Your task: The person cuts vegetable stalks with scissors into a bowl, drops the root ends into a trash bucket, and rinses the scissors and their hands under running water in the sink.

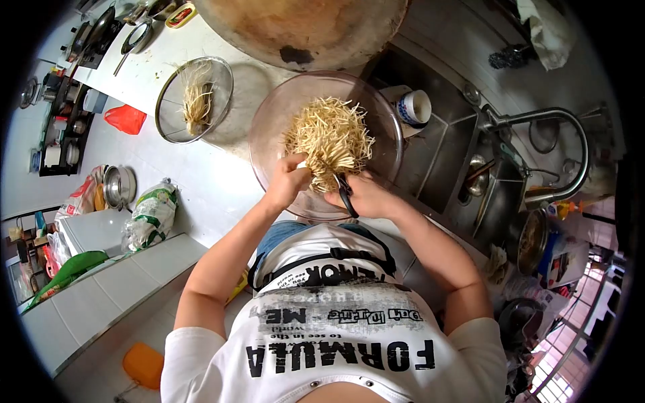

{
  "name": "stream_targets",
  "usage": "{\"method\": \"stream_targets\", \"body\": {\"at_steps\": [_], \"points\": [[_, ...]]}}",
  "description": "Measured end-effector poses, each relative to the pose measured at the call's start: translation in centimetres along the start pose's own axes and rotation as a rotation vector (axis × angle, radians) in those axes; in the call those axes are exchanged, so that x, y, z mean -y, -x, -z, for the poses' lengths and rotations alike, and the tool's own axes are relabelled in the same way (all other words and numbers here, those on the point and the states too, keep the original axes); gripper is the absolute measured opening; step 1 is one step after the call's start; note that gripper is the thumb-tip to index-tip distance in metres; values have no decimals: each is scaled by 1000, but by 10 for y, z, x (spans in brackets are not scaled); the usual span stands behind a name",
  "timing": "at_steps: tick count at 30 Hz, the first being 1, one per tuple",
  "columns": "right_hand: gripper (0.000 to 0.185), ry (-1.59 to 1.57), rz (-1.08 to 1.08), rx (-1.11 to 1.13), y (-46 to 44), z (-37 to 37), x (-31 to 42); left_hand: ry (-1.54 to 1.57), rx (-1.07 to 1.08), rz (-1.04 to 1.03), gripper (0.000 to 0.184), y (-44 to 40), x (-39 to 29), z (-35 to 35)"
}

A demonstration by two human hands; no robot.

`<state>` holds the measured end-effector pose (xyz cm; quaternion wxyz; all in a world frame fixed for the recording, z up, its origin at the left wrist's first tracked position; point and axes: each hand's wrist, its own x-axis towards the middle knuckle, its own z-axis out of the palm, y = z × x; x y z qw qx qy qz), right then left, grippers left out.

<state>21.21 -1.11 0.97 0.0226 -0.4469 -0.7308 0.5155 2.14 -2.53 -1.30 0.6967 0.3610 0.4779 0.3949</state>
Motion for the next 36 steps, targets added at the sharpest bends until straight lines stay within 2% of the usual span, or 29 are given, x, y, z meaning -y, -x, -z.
{"method": "stream_targets", "body": {"at_steps": [1,4,6,8,9,10,11,13,16,19,20,21,22,24,26,28,29,30,32,36], "points": [[50,-104,65,-131,-2,-6,-2,69,5,8,8,-2,4,1],[51,-166,-46,-5,0,4,11,157,26,18,9,-3,6,3],[52,-160,-15,-72,-1,-1,5,-66,-61,-3,12,-8,8,6],[53,-149,18,-133,0,-2,4,-137,-53,19,14,-11,7,11],[53,-56,-109,-53,0,2,6,-214,-44,39,16,-12,6,13],[53,39,-234,27,0,5,7,-211,-46,38,16,-13,6,14],[53,40,-235,28,1,4,7,-187,-56,46,16,-14,6,15],[51,-66,-124,-130,4,0,7,-161,-66,56,16,-14,4,15],[51,-50,-162,-107,3,0,4,-21,-62,146,17,-16,4,18],[51,21,-135,-82,0,4,5,25,42,108,19,-23,12,26],[51,22,-135,-82,-4,3,-5,-129,124,12,20,-24,14,27],[51,91,4,-63,-9,1,-13,-282,204,-84,21,-22,10,25],[51,158,143,-44,-12,-2,-20,-279,200,-84,21,-20,5,24],[50,148,66,22,-10,3,-18,-301,289,-74,22,-19,-6,25],[49,143,-8,95,-8,1,-13,-381,289,-64,24,-25,3,35],[52,-143,-74,19,-6,-8,-13,-363,314,-147,25,-25,-2,34],[52,-139,-70,24,-6,-8,-12,-318,286,-33,26,-25,-5,34],[48,-135,-112,42,-6,-6,-12,-316,282,-35,26,-25,-10,33],[45,-129,-157,60,-5,-3,-7,-30,204,326,24,-26,-18,31],[45,-104,-74,16,-7,2,-6,38,225,252,21,-34,-3,37]]}}
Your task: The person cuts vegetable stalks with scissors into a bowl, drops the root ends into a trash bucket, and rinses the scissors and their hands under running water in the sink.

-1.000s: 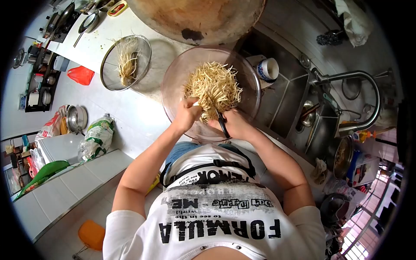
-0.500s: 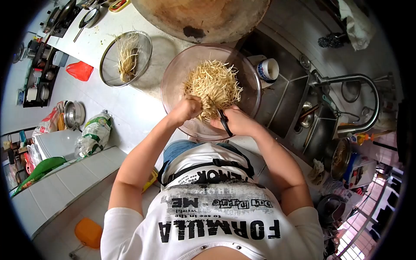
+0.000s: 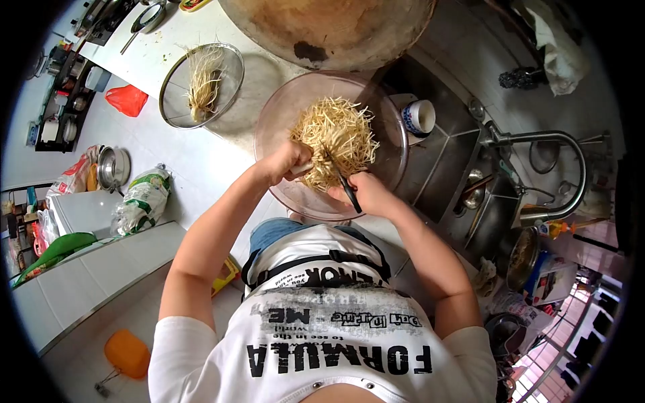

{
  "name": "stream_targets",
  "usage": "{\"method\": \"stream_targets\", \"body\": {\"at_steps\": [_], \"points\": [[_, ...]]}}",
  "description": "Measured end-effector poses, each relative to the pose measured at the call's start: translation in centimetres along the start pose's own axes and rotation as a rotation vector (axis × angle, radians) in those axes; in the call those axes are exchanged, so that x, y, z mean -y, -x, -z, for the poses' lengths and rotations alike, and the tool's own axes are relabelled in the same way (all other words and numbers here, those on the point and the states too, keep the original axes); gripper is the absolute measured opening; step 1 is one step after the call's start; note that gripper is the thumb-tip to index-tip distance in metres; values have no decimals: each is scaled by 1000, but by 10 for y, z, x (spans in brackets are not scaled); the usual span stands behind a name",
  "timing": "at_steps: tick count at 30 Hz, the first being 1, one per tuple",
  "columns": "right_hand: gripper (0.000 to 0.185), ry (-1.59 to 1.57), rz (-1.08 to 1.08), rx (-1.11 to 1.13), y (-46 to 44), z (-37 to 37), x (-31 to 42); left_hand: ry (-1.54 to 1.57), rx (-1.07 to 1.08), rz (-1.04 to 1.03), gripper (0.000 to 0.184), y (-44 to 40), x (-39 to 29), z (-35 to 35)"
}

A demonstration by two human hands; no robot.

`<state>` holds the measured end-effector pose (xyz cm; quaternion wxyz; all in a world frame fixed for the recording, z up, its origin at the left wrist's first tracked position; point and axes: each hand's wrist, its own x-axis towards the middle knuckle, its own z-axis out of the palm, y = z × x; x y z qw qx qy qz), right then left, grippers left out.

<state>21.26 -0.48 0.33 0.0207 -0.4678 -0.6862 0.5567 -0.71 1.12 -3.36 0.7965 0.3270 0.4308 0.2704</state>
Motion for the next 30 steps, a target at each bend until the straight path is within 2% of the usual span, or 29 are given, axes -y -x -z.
{"method": "stream_targets", "body": {"at_steps": [2,3,4,10,13,15,16,18,19,20,22,23,24,26,27,29,30], "points": [[44,41,19,7,-1,-1,-3,-304,137,-209,18,-3,8,1],[46,24,74,-20,-1,-2,-1,-296,92,-117,18,0,2,-4],[48,9,130,-47,-1,-3,0,-294,90,-118,18,0,2,-1],[43,-35,11,-24,1,-10,-8,-294,157,-140,19,-3,0,8],[43,4,38,-72,6,-5,1,-153,108,-33,20,-2,-2,7],[43,-14,18,-62,3,-5,-2,-426,221,-342,23,-3,-2,8],[42,-32,-3,-48,3,-6,-4,-424,224,-341,23,-4,-1,6],[43,-28,30,-62,1,-8,-4,-606,298,-482,25,-7,2,2],[44,-23,66,-75,1,-9,-4,-503,327,-418,34,-4,-1,3],[44,-24,67,-73,0,-10,-4,-503,325,-416,34,-4,1,6],[44,-50,53,-68,1,-9,-5,-471,265,-223,33,-3,2,10],[44,-50,53,-68,2,-8,-4,-566,287,-329,33,-2,2,12],[44,-5,42,-69,2,-7,-3,-565,286,-329,33,-2,2,11],[44,39,33,-71,3,-5,1,-311,253,-171,33,-3,0,12],[43,2,4,-67,4,-3,3,-312,253,-171,33,-3,0,13],[42,-38,-26,-64,2,-5,1,-544,333,-393,33,-5,0,14],[43,-41,64,-93,-1,-8,-3,-544,334,-392,33,-6,1,14]]}}
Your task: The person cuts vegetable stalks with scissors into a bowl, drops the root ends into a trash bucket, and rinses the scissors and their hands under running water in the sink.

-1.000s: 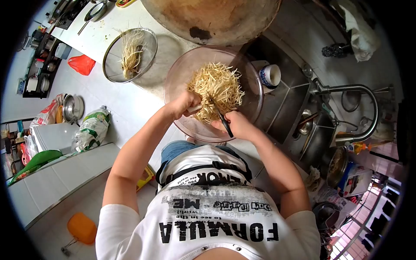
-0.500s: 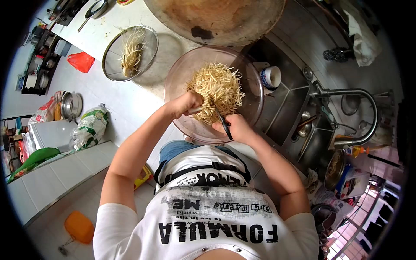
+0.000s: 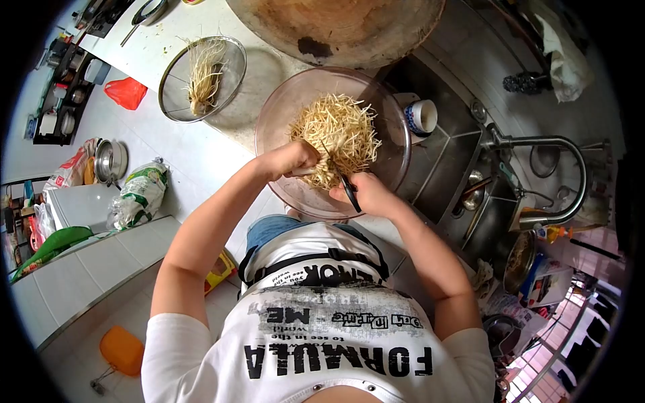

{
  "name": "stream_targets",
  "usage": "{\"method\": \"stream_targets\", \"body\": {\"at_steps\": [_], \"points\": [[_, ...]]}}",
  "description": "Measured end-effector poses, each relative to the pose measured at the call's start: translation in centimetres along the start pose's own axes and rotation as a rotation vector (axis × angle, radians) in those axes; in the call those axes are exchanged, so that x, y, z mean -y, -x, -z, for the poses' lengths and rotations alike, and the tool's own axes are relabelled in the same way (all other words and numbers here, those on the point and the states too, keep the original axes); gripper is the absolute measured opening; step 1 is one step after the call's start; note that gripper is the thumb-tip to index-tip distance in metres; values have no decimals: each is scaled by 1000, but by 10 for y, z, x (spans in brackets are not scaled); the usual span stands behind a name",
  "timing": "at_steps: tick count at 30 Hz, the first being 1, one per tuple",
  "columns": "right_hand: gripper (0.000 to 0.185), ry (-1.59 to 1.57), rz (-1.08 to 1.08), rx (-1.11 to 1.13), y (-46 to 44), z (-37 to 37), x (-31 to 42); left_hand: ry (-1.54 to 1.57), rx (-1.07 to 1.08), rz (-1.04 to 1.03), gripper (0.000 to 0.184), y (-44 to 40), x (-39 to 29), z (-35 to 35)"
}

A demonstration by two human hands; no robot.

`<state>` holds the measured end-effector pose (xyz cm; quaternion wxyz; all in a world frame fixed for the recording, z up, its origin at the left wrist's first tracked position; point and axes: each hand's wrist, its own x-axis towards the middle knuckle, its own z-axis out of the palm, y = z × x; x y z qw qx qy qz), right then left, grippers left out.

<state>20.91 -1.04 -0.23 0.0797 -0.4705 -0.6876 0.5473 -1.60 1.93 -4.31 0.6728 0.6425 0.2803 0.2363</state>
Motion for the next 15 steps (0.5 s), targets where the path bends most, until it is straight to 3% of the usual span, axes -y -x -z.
{"method": "stream_targets", "body": {"at_steps": [2,4,9,13,15], "points": [[44,-7,89,-24,-1,1,-3,-67,65,-43,23,-1,2,-1],[45,51,-43,94,0,12,10,-53,79,-13,22,1,1,2],[44,114,-44,88,-1,10,-1,74,44,164,22,2,2,6],[41,118,-18,42,1,8,-8,142,35,154,24,2,3,7],[39,51,-74,8,7,12,-1,-177,117,-193,18,2,5,12]]}}
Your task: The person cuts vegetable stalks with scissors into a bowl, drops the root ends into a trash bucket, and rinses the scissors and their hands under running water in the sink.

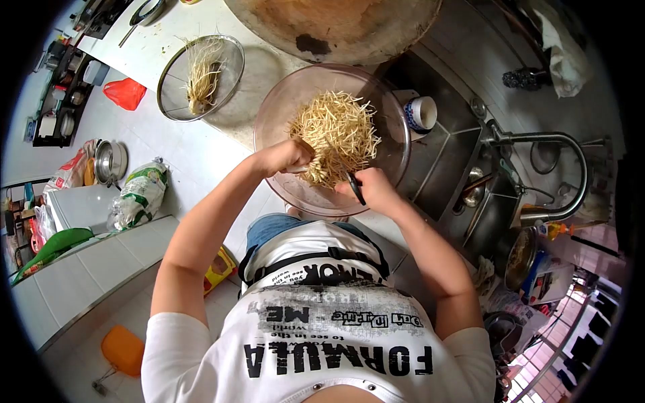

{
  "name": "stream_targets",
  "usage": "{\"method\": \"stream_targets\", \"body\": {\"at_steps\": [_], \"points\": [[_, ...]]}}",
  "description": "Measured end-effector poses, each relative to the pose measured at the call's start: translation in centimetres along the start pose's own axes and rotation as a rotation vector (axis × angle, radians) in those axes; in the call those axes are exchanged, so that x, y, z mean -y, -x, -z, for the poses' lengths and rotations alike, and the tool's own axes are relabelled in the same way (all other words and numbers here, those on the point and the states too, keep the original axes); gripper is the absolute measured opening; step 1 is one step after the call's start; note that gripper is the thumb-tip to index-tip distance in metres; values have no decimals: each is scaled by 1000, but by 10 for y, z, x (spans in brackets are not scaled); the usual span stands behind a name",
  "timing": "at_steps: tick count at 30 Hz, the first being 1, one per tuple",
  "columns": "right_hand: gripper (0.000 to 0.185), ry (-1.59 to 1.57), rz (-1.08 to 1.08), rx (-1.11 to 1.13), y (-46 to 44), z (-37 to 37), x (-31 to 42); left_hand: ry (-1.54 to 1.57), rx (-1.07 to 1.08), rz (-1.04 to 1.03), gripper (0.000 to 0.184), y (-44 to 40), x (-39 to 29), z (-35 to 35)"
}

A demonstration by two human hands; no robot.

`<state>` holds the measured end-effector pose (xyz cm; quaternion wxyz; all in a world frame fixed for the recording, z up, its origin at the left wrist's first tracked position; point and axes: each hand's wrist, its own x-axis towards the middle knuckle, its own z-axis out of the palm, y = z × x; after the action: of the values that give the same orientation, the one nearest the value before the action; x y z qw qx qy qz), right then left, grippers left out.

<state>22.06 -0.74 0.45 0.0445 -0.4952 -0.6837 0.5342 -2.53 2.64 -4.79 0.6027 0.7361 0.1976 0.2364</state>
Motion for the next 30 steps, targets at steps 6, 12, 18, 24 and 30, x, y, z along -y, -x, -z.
{"method": "stream_targets", "body": {"at_steps": [6,12,18,24,30], "points": [[30,-118,-84,-110,12,23,-15,-240,-258,688,42,20,-64,-10],[37,340,29,-352,25,29,14,9,-629,736,37,74,-85,-25],[40,637,105,-383,7,19,4,504,-1381,551,20,161,-31,-77],[28,119,-57,-319,-30,5,32,894,-1792,782,14,255,63,-176],[21,371,316,-600,-142,-14,29,1149,-2143,887,19,361,129,-297]]}}
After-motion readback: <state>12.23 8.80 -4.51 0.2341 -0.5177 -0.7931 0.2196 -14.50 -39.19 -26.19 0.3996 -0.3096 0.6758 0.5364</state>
